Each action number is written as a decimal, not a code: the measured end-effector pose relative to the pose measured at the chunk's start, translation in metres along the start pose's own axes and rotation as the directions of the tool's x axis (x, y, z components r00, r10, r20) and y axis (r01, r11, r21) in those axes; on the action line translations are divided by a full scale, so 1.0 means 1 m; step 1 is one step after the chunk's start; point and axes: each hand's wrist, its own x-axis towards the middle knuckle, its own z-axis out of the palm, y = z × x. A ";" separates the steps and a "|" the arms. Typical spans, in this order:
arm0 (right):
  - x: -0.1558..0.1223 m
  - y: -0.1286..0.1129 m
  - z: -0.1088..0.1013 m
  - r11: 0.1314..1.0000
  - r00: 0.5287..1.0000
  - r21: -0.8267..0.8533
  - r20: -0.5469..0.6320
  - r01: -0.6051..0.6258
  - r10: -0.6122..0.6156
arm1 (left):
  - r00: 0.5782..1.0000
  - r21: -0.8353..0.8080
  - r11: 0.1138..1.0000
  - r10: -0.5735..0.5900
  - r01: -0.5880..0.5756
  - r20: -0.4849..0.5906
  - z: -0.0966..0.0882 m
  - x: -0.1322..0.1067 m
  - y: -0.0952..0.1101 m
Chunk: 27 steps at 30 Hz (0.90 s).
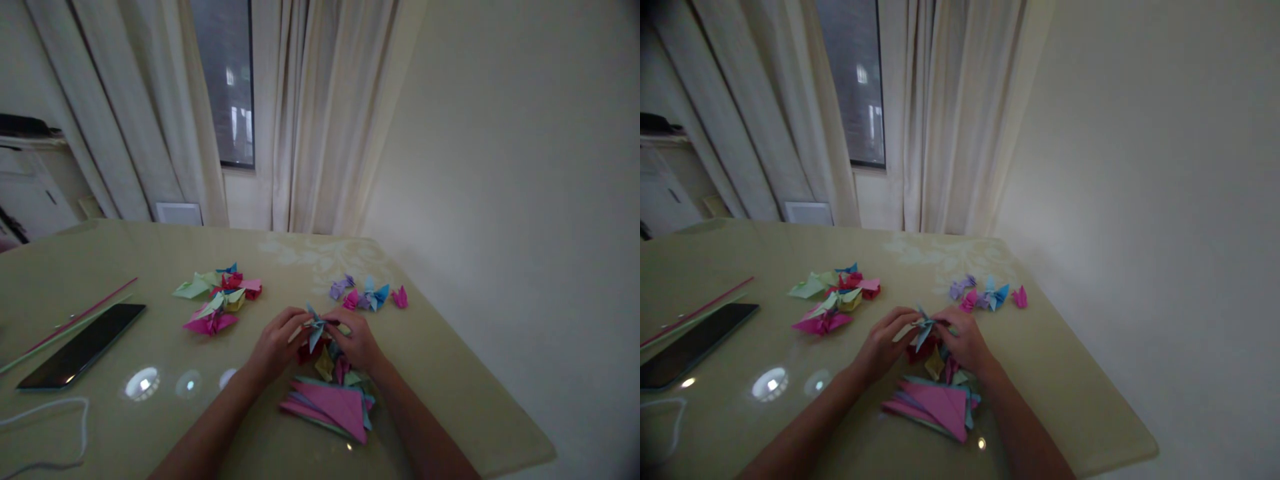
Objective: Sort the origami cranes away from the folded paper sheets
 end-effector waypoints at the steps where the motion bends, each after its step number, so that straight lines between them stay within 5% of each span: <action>1: 0.001 0.004 -0.002 0.999 0.997 -0.014 -0.071 -0.035 0.034 | 0.999 0.065 0.997 -0.050 0.051 -0.018 -0.005 0.001 -0.007; 3: 0.003 0.013 -0.009 0.989 0.955 -0.007 -0.263 -0.146 0.139 | 0.975 0.286 0.933 -0.202 0.219 -0.090 -0.021 0.002 -0.023; 5: 0.005 0.023 -0.017 0.965 0.870 0.073 -0.419 -0.253 0.260 | 0.904 0.515 0.748 -0.394 0.419 -0.163 -0.042 -0.002 -0.038; 7: 0.007 0.033 -0.025 0.931 0.797 0.184 -0.482 -0.314 0.364 | 0.836 0.651 0.568 -0.510 0.503 -0.201 -0.062 -0.007 -0.049; 9: 0.009 0.040 -0.030 0.907 0.759 0.265 -0.499 -0.327 0.419 | 0.806 0.712 0.485 -0.559 0.507 -0.193 -0.076 -0.012 -0.055; 18: 0.010 0.039 -0.026 0.908 0.776 0.296 -0.480 -0.296 0.409 | 0.875 0.707 0.556 -0.445 0.437 -0.191 -0.075 -0.005 -0.053; 27: 0.007 0.021 -0.006 0.893 0.879 0.357 -0.285 -0.274 0.383 | 0.788 0.483 0.623 -0.487 0.615 -0.376 -0.074 0.006 -0.039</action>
